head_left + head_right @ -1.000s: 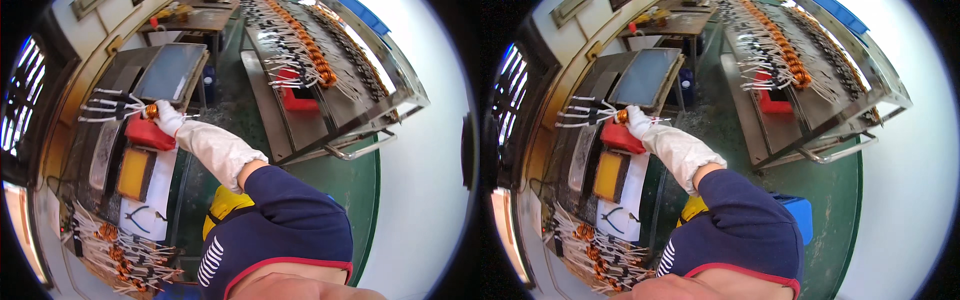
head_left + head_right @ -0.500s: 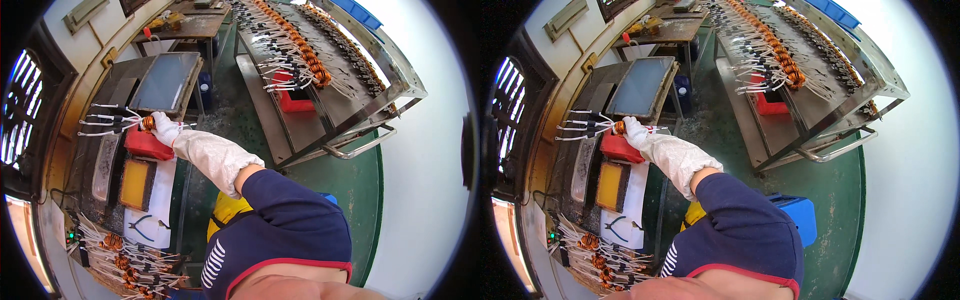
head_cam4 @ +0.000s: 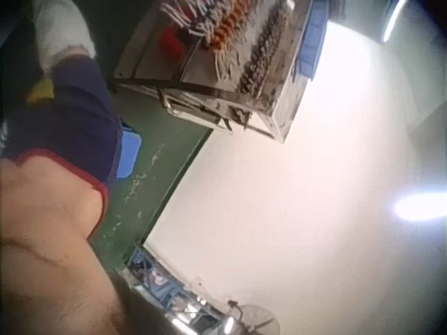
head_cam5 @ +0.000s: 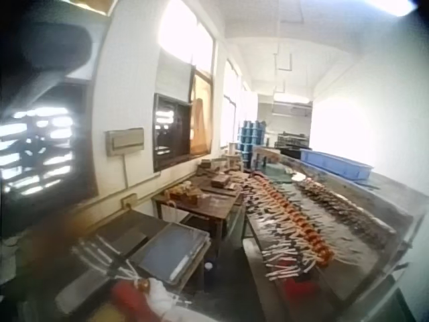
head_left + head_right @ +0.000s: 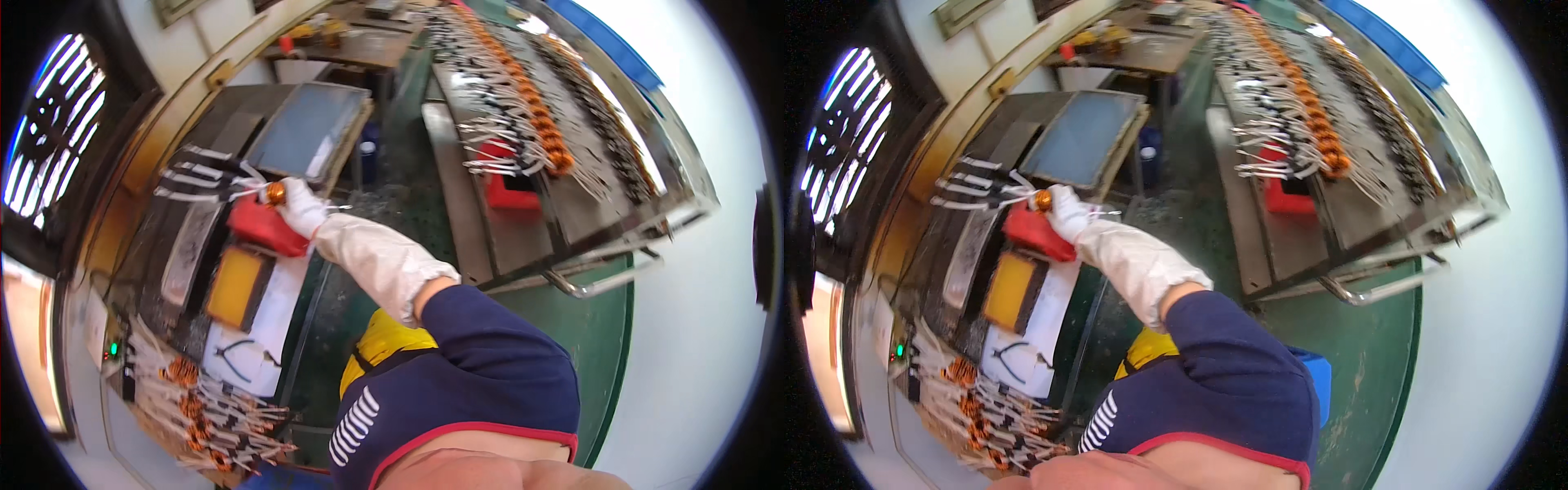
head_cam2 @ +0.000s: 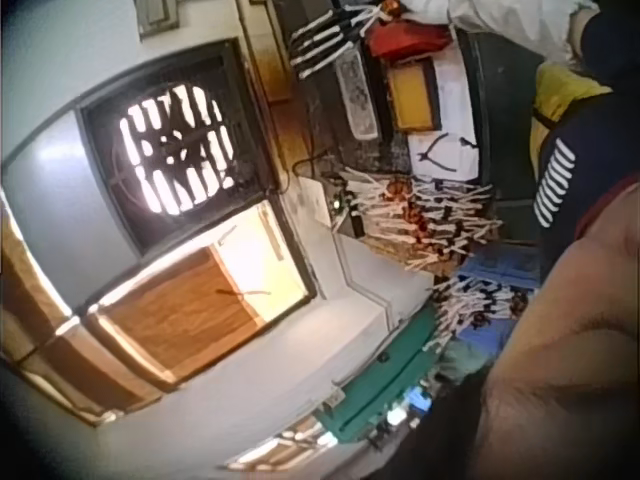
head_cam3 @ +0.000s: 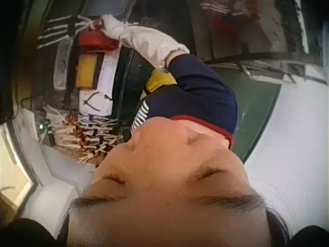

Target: The person repeatedly picks up copper-wound electrical components with white wires, places them into a red fixture, and applies heat to the wire ends, producing visible smoke. They then remove the components and place them onto a metal rack or into a blue bin. The process is repeated multiple times throughout the clip.

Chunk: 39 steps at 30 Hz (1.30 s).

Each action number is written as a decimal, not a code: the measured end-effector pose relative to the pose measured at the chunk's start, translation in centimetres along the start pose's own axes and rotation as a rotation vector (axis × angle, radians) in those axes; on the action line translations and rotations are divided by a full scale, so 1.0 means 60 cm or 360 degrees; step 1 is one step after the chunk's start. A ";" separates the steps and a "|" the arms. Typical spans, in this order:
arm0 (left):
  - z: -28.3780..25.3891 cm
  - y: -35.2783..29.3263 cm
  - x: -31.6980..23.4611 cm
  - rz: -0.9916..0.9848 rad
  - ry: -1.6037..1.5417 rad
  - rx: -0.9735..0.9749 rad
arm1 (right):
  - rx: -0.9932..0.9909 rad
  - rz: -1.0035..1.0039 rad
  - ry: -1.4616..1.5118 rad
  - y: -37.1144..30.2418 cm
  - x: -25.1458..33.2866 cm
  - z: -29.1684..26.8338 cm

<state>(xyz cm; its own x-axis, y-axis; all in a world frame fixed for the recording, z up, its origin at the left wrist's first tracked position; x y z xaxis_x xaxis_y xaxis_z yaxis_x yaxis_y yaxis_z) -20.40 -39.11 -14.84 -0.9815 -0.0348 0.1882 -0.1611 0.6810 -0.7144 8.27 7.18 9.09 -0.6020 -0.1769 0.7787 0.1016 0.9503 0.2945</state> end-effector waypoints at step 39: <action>-0.193 0.139 -0.100 0.0323 0.0170 -0.0167 | -0.0235 -0.0154 -0.1107 -0.115 -0.129 -0.603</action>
<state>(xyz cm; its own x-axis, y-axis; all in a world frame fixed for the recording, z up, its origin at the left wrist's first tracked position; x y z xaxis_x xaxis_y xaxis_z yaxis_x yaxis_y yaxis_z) -14.66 -24.74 -14.14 -0.9753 0.1843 0.1221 0.0554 0.7384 -0.6721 40.88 -7.29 21.07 -0.9741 -0.0075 0.2262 0.0988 0.8852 0.4547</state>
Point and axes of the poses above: each hand's wrist, its own y-axis towards the middle knuckle, its own z-axis out of the palm, x = y × z, the point moved 5 cm from there along y, towards the middle knuckle, and after that the axes turned 3 degrees about -y, right-handed, at the moved point
